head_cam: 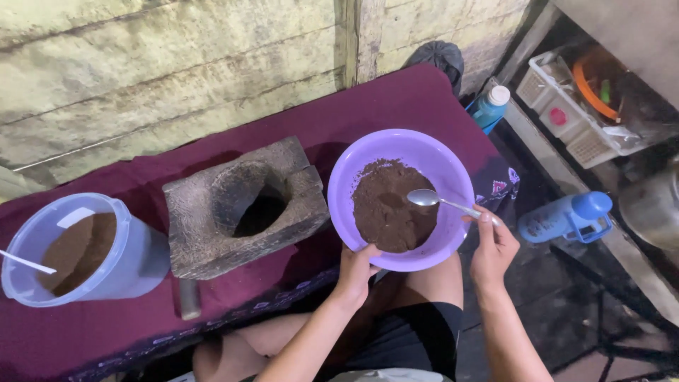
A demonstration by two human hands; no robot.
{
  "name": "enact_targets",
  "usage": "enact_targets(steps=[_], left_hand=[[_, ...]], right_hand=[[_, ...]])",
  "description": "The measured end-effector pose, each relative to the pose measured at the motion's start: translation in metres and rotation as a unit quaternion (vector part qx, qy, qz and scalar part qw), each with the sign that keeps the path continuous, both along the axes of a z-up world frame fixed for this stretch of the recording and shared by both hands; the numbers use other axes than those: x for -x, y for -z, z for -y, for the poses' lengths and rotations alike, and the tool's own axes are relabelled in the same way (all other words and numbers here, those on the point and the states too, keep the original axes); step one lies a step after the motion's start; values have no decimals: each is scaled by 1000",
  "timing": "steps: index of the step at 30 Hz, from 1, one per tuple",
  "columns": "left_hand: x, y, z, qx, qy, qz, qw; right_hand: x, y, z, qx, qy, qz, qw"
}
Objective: Scooping ground material from a stone mortar into a plastic bowl using a spoon.
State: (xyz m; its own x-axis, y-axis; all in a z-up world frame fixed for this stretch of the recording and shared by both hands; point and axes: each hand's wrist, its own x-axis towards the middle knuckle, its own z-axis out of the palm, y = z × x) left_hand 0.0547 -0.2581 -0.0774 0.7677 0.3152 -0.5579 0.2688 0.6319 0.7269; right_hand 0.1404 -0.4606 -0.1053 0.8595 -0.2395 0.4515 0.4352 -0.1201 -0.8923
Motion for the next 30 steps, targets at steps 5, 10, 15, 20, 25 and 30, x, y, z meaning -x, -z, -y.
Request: enact_targets(steps=[5,10,15,20,25,30], left_hand=[[50,16,4,-11,60,-46,997],[96,4,-6,-8,124,-87,988],[131,2,-21,-50,174,-82,980],[148,11,-31,-67,151,-63,984],[163,34,-41,-90,92,-51,990],[184,62,-50,-101,17,-12,995]], right_hand=[[31,5,28,7,61,21,998],[69,-1,39,20,68,-41,997],[106,-15,30,95,24,-81,992],[117,-31,16,125,-36,-62,990],[120,-37,6,201,-59,-70,975],[118,-43,1,307,-170,-43,935]])
